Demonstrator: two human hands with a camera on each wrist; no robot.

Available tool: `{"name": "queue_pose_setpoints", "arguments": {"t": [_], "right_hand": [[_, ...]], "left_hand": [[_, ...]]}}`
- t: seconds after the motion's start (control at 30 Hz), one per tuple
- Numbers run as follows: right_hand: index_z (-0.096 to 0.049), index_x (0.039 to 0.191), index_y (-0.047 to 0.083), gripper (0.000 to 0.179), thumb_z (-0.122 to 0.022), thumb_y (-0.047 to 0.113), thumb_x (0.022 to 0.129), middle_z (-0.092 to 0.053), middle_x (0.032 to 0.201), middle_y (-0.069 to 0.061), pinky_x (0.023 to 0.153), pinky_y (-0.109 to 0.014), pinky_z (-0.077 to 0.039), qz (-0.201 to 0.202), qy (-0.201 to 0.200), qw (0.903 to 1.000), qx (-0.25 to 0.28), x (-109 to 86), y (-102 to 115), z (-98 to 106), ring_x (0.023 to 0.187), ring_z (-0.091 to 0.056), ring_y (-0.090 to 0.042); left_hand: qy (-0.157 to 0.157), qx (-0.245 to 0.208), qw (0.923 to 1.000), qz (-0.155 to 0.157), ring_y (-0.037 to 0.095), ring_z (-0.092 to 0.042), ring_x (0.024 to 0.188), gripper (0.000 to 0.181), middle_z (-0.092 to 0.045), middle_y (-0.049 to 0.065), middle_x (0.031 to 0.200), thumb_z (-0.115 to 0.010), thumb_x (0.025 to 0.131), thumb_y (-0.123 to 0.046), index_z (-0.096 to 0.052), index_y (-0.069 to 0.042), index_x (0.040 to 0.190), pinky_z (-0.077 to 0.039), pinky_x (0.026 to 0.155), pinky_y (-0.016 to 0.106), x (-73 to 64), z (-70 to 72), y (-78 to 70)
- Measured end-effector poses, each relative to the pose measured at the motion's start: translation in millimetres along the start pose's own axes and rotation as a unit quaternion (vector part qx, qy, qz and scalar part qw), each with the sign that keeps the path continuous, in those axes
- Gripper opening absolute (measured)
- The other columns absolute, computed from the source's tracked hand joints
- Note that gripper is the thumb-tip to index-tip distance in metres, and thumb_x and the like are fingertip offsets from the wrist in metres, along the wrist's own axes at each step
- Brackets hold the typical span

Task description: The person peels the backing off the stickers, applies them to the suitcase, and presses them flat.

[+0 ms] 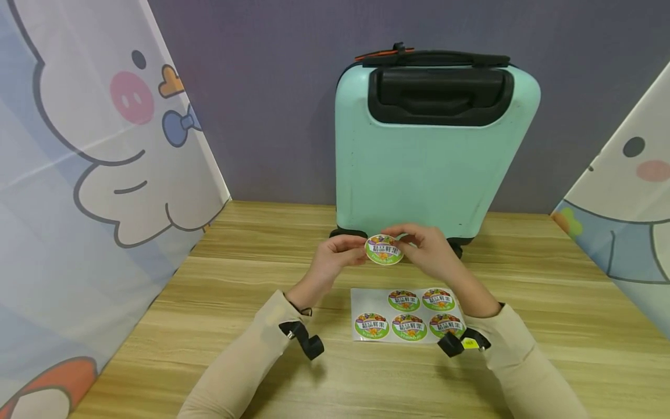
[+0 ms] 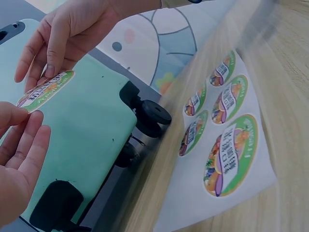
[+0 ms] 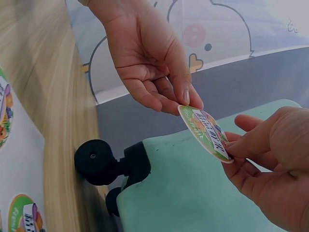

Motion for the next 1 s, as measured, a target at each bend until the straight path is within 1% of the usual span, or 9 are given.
{"name": "queue_pose_setpoints", "arguments": {"t": [0.13, 0.2, 0.33, 0.43, 0.53, 0.63, 0.77, 0.87, 1.0], "right_hand": [[-0.072, 0.115, 0.002, 0.026, -0.061, -0.008, 0.094, -0.071, 0.112, -0.016, 0.057, -0.027, -0.049, 0.005, -0.01, 0.9999, -0.012, 3.9, 4, 3, 0.086, -0.069, -0.028], [-0.073, 0.115, 0.003, 0.026, -0.062, -0.008, 0.093, -0.071, 0.112, -0.015, 0.057, -0.026, -0.049, 0.007, -0.014, 0.9998, -0.016, 5.7, 5, 4, 0.086, -0.069, -0.028], [-0.073, 0.113, 0.003, 0.025, -0.063, -0.008, 0.093, -0.071, 0.111, -0.016, 0.057, -0.026, -0.048, 0.02, -0.019, 0.9994, -0.021, 10.0, 7, 5, 0.087, -0.069, -0.029], [-0.073, 0.113, 0.002, 0.024, -0.063, -0.007, 0.093, -0.071, 0.111, -0.016, 0.061, -0.027, -0.05, 0.032, -0.021, 0.999, -0.022, 13.6, 8, 5, 0.088, -0.07, -0.029], [-0.073, 0.112, 0.003, 0.024, -0.064, -0.008, 0.092, -0.072, 0.11, -0.014, 0.063, -0.027, -0.051, 0.039, -0.025, 0.9985, -0.028, 17.3, 9, 5, 0.088, -0.07, -0.029], [-0.073, 0.113, 0.002, 0.024, -0.064, -0.008, 0.093, -0.072, 0.109, -0.014, 0.061, -0.026, -0.048, 0.05, -0.028, 0.9979, -0.031, 20.0, 13, 6, 0.089, -0.07, -0.029], [-0.072, 0.113, 0.001, 0.024, -0.064, -0.008, 0.093, -0.073, 0.107, -0.015, 0.062, -0.028, -0.048, 0.065, -0.036, 0.9966, -0.034, 24.0, 17, 7, 0.089, -0.07, -0.03], [-0.072, 0.113, 0.0, 0.024, -0.064, -0.009, 0.092, -0.073, 0.107, -0.015, 0.068, -0.033, -0.053, 0.074, -0.043, 0.9956, -0.039, 27.3, 19, 8, 0.089, -0.07, -0.03], [-0.072, 0.113, 0.0, 0.025, -0.063, -0.01, 0.092, -0.073, 0.108, -0.014, 0.074, -0.041, -0.055, 0.082, -0.045, 0.9949, -0.038, 30.7, 20, 9, 0.091, -0.069, -0.031]], "left_hand": [[-0.006, -0.01, 0.9999, -0.005, 0.028, -0.071, 0.086, 0.023, -0.073, 0.006, 0.097, -0.064, 0.093, 0.006, -0.066, 0.012, 0.115, -0.058, 0.082, 0.039, 1.5, 0.1, -5.3], [-0.01, -0.012, 0.9998, -0.009, 0.03, -0.071, 0.086, 0.023, -0.073, 0.006, 0.095, -0.064, 0.092, 0.007, -0.066, 0.013, 0.115, -0.059, 0.08, 0.037, 2.3, -0.1, -7.9], [-0.018, -0.01, 0.9995, -0.026, 0.02, -0.071, 0.081, 0.023, -0.073, 0.006, 0.093, -0.063, 0.092, 0.008, -0.064, 0.017, 0.113, -0.059, 0.076, 0.032, 5.4, 0.2, -11.9], [-0.023, -0.012, 0.999, -0.036, 0.014, -0.071, 0.079, 0.023, -0.073, 0.008, 0.093, -0.063, 0.091, 0.01, -0.064, 0.019, 0.112, -0.059, 0.074, 0.03, 7.9, 1.2, -13.8], [-0.026, -0.013, 0.9987, -0.042, 0.014, -0.071, 0.079, 0.023, -0.073, 0.008, 0.093, -0.062, 0.091, 0.011, -0.063, 0.02, 0.112, -0.059, 0.074, 0.03, 10.4, 3.4, -14.7], [-0.029, -0.013, 0.9985, -0.044, 0.014, -0.071, 0.079, 0.023, -0.073, 0.008, 0.093, -0.062, 0.091, 0.011, -0.062, 0.021, 0.112, -0.059, 0.074, 0.03, 13.2, 5.7, -15.7], [-0.034, -0.013, 0.9983, -0.045, 0.014, -0.071, 0.079, 0.023, -0.073, 0.009, 0.094, -0.061, 0.092, 0.01, -0.063, 0.02, 0.112, -0.059, 0.074, 0.03, 16.2, 6.7, -19.3], [-0.035, -0.015, 0.998, -0.051, 0.015, -0.071, 0.08, 0.023, -0.073, 0.009, 0.094, -0.061, 0.092, 0.01, -0.063, 0.02, 0.113, -0.059, 0.075, 0.03, 17.4, 6.9, -22.9], [-0.032, -0.019, 0.9977, -0.057, 0.015, -0.071, 0.081, 0.023, -0.072, 0.006, 0.093, -0.06, 0.093, 0.01, -0.063, 0.02, 0.114, -0.059, 0.075, 0.03, 18.7, 8.1, -24.6]]}}
Point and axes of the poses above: each hand's wrist, its own x-axis towards the middle knuckle, its own z-axis out of the back of the hand, y = z × x, the point moved 6 cm from there along x, towards the middle knuckle
